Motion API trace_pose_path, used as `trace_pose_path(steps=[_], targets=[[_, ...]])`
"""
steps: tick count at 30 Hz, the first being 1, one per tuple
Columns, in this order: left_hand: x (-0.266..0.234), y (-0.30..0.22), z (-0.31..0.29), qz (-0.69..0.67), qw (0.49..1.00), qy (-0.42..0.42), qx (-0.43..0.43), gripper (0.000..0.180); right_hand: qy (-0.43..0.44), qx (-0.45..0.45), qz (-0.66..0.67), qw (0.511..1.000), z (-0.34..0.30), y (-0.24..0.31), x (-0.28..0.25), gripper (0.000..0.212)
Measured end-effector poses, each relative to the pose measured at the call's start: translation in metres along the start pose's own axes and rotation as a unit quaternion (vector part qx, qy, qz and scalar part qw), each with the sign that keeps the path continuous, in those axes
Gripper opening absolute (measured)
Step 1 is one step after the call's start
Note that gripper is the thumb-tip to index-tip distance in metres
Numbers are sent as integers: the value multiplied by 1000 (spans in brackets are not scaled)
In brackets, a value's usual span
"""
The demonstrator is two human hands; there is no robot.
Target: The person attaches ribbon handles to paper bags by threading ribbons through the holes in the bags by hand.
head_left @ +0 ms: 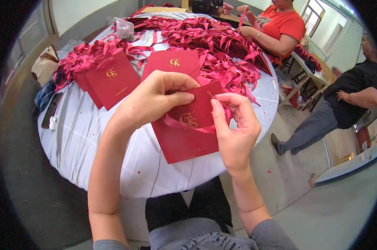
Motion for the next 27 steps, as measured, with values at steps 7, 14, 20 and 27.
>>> trace_pose_path(steps=[7, 14, 20, 27], targets=[[1, 7, 2, -27, 1000, -8, -11, 20, 35, -39, -63, 997, 0, -1, -5, 11], [6, -2, -4, 18, 1000, -12, 19, 20, 44, -77, -110, 990, 1, 11, -7, 13], [28, -16, -7, 240, 955, -105, 140, 18, 67, -83, -137, 985, 1, 19, -16, 15], [53, -21, -9, 433, 876, -158, 143, 23, 34, -38, -37, 998, -1, 17, -16, 10]])
Point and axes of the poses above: each hand's wrist, its own z-axis towards the middle knuckle, its own x-axis out of the palm, y = z × x, the point moved 1 cm from there along z, towards the middle knuckle, and after that the axes turned 8 degrees about y, right-handed, at the moved point
